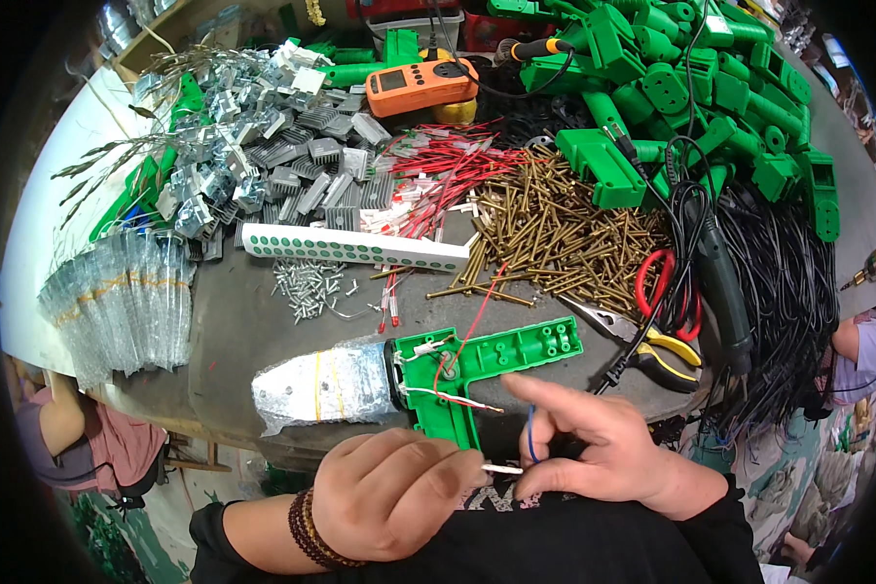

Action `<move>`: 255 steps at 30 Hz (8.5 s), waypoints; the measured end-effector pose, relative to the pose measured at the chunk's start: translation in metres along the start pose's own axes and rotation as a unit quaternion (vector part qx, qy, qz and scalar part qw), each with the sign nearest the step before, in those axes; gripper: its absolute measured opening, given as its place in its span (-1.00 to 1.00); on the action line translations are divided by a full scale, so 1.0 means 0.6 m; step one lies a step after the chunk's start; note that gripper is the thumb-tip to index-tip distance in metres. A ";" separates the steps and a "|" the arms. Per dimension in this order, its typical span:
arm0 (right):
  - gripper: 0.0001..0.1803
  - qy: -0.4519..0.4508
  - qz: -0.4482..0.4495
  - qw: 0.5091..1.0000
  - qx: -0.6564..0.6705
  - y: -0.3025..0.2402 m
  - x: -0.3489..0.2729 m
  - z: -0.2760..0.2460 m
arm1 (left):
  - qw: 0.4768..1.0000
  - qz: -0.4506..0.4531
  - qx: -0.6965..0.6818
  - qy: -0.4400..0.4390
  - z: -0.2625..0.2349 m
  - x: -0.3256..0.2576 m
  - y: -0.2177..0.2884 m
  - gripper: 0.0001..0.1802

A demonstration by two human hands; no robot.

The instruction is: Assembling an electronic tool by soldering wires to a circuit board and securing it inside a plastic housing.

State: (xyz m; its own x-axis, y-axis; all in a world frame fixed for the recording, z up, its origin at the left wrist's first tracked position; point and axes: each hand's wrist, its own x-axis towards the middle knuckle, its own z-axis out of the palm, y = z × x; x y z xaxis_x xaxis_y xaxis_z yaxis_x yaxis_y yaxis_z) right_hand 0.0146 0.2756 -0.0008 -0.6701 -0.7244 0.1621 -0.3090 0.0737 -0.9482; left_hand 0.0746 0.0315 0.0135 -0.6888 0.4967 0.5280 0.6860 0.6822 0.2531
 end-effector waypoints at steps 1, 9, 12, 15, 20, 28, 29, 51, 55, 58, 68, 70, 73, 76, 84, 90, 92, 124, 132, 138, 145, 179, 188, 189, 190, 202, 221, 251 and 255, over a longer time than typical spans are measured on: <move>-0.04 0.003 0.050 0.998 0.040 -0.003 0.004 0.003 | 0.999 -0.002 0.004 0.038 0.007 -0.001 -0.004 -0.71; -0.79 -0.117 0.065 0.990 0.053 -0.018 0.024 -0.020 | 0.998 0.023 0.001 0.053 0.015 0.005 -0.002 -0.64; -0.81 -0.239 0.080 0.967 0.046 -0.012 0.033 -0.021 | 0.998 0.043 -0.003 0.053 0.019 0.002 -0.004 -0.65; -0.81 -0.226 0.061 0.972 0.035 -0.009 0.034 -0.028 | 0.998 0.053 -0.002 0.036 0.018 0.002 -0.008 -0.65; -0.78 -0.114 0.168 0.969 0.142 -0.016 0.032 -0.017 | 0.998 0.028 -0.040 0.045 0.019 -0.002 -0.020 -0.68; -0.92 0.032 0.189 0.932 0.307 0.006 0.019 -0.013 | 0.993 -0.107 -0.022 -0.033 -0.024 0.001 -0.041 -0.70; -0.92 0.033 0.196 0.928 0.314 0.011 0.019 -0.014 | 0.993 -0.108 -0.030 0.031 -0.007 0.011 -0.038 -0.71; -0.91 0.101 0.142 0.980 0.096 0.016 0.063 0.034 | 0.989 -0.083 -0.080 0.092 0.054 0.014 -0.058 -0.69; -0.92 0.131 0.062 0.989 -0.029 0.019 0.067 0.044 | 0.993 -0.058 -0.031 0.103 0.056 0.007 -0.057 -0.65; -0.93 0.137 0.040 0.987 -0.079 0.014 0.072 0.045 | 0.993 -0.048 -0.028 0.108 0.056 0.004 -0.056 -0.63; -0.91 0.159 0.013 0.979 -0.127 0.007 0.068 0.048 | 0.988 -0.036 -0.017 0.148 0.063 0.004 -0.059 -0.65; -0.91 0.143 0.007 0.986 -0.080 0.009 0.058 0.043 | 0.989 -0.062 -0.021 0.131 0.058 0.005 -0.053 -0.66; -0.91 0.096 0.060 0.993 -0.045 0.000 0.050 0.024 | 0.986 -0.101 -0.089 0.102 0.051 0.005 -0.046 -0.70; -0.94 0.100 0.196 0.974 -0.044 -0.001 0.067 0.020 | 0.972 -0.107 -0.204 0.043 0.044 0.008 -0.047 -0.72; -0.91 0.067 0.110 0.970 -0.204 -0.019 0.068 0.009 | 0.968 -0.128 -0.213 -0.032 0.031 0.016 -0.041 -0.81; -0.86 0.029 -0.047 0.986 -0.155 -0.015 0.056 0.012 | 0.958 -0.160 -0.239 -0.013 0.026 0.020 -0.045 -0.78; -0.82 0.091 0.008 0.977 -0.191 -0.007 0.060 0.016 | 0.952 -0.169 -0.254 -0.005 0.026 0.023 -0.040 -0.80; -0.90 0.052 -0.067 0.996 0.015 0.008 0.048 -0.045 | 0.948 -0.180 -0.235 0.120 -0.019 0.059 -0.061 -0.37; -0.73 -0.005 0.003 0.999 -0.051 0.004 0.043 -0.042 | 0.987 -0.135 -0.050 -0.076 0.041 0.100 -0.078 -0.80; -0.82 0.137 0.028 0.988 -0.071 0.007 0.070 -0.022 | 0.969 -0.163 -0.184 0.010 0.053 0.089 -0.076 -0.87; -0.83 0.172 -0.043 0.970 -0.165 0.022 0.077 -0.015 | 0.975 -0.130 -0.174 0.049 0.060 0.084 -0.080 -0.84; -0.75 0.102 -0.155 0.963 -0.193 0.012 0.102 -0.047 | 0.971 -0.065 -0.228 0.003 0.061 0.082 -0.086 -0.95; -0.74 0.077 -0.126 0.944 -0.295 0.015 0.087 -0.042 | 0.974 -0.051 -0.219 0.032 0.067 0.076 -0.084 -0.93; -0.72 0.058 -0.109 0.957 -0.261 0.016 0.087 -0.045 | 0.974 -0.052 -0.219 0.034 0.066 0.075 -0.084 -0.93; -0.72 0.056 -0.109 0.957 -0.262 0.015 0.088 -0.043 | 0.973 -0.053 -0.223 0.033 0.067 0.076 -0.083 -0.93; -0.64 0.146 0.041 0.980 -0.126 -0.015 0.050 -0.077 | 0.974 -0.058 -0.218 0.031 0.065 0.074 -0.085 -0.96; -0.73 0.037 -0.342 0.754 -0.560 0.001 0.079 -0.071 | 0.959 -0.069 -0.273 -0.019 0.058 0.077 -0.088 -0.95; -0.83 -0.078 0.189 0.975 -0.085 -0.036 0.084 -0.063 | 0.974 -0.045 -0.221 0.033 0.063 0.065 -0.081 -0.86; -0.70 -0.069 0.194 0.977 -0.065 -0.038 0.096 -0.057 | 0.970 -0.061 -0.233 0.025 0.063 0.066 -0.081 -0.86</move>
State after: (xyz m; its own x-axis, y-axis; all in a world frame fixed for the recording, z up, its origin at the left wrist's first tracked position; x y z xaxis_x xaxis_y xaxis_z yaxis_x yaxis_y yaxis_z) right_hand -0.0402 0.2556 0.0398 -0.6599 -0.7092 -0.2483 -0.1398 0.4406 -0.8868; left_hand 0.0049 0.0381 -0.0083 -0.7666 0.3932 0.5076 0.6404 0.4121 0.6481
